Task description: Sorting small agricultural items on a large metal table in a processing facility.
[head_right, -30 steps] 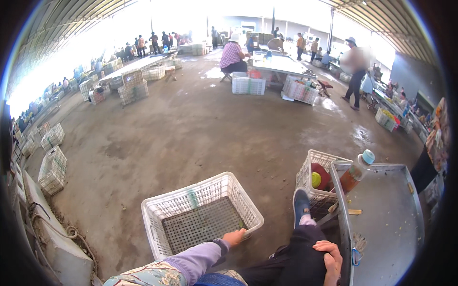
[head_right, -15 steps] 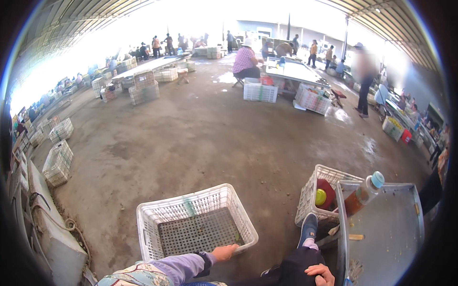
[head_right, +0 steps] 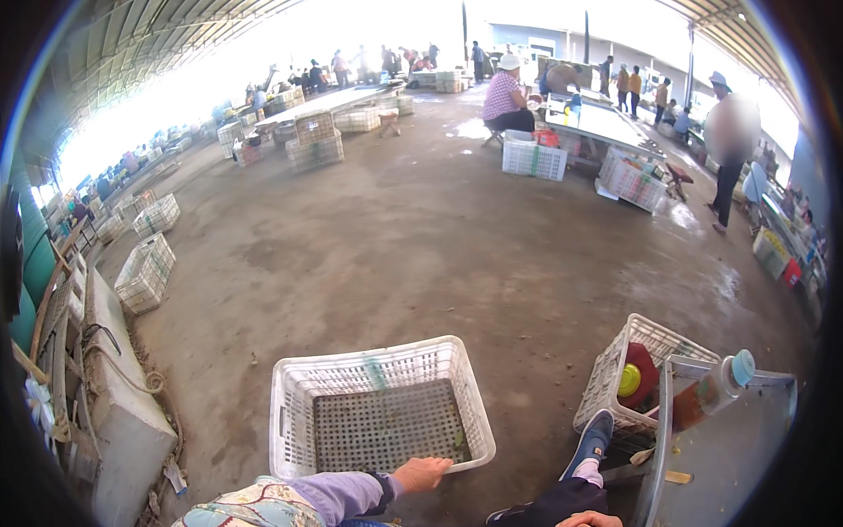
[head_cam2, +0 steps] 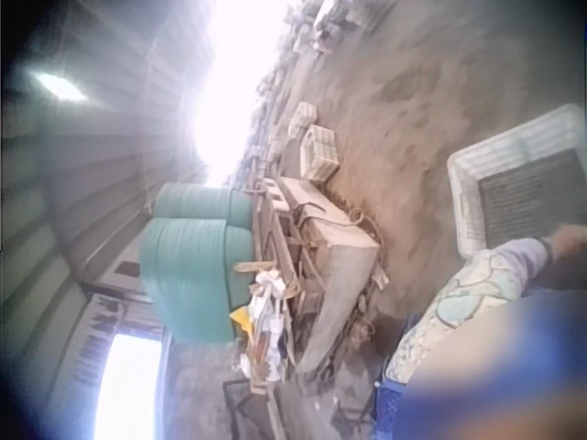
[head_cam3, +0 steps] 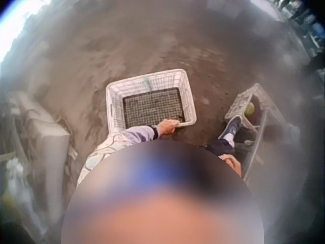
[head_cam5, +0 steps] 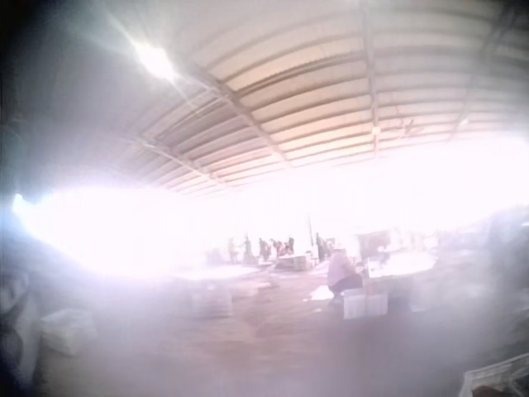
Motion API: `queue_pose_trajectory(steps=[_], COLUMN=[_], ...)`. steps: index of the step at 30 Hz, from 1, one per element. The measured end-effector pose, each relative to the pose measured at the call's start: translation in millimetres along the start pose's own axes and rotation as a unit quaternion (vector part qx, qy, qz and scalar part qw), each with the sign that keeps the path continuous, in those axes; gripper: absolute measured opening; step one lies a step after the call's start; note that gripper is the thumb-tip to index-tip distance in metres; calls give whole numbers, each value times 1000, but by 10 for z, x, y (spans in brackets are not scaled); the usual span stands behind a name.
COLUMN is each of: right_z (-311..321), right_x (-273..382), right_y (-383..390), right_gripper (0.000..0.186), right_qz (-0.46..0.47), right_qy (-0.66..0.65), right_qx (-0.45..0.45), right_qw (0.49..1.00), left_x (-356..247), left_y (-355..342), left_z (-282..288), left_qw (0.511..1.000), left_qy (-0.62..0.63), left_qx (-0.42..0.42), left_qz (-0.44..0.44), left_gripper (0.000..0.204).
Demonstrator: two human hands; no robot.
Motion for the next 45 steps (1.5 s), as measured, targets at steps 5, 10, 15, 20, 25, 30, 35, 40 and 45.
queue_pose_trajectory(steps=[5,10,15,20,25,30,35,40,45], right_z=[-8,60,64,75,90,126,147,206,309], right_x=[33,56,12,-8,-26,-48,-86,-152,-299], right_y=[3,46,88,146,208,256,289,362,409], right_gripper=[29,26,27,28,28,29,30,31,32], right_qz=[38,92,79,74,72,69,67,70,86], right_qy=[2,-2,-5,-4,-4,-2,-2,-6,-6], right_qx=[-13,-30,-38,-47,-57,-68,-75,-92,-130], right_qw=[999,995,996,996,996,995,995,993,988], left_x=[-20,-13,24,21,13,-5,0,-1,-50], left_y=[17,5,0,-2,-4,-9,22,19,-55], left_z=[18,-2,-32,-34,-35,8,24,15,47], left_qw=[1000,1000,1000,1000,1000,999,999,999,999], left_qy=[-12,-18,-2,0,-1,-3,-9,-10,9], left_qx=[9,18,21,27,25,39,32,35,0], left_qz=[2,-1,10,15,16,25,29,29,30], left_gripper=[25,26,24,23,23,23,23,23,25])
Point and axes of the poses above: each hand's wrist, its own y-axis away from the middle knuckle, its own z-axis out of the back of the hand, x = y × z, the point moved 6 cm from there along -y, towards the middle knuckle, and after that the axes turned 8 degrees about -x, right-handed, at the moved point
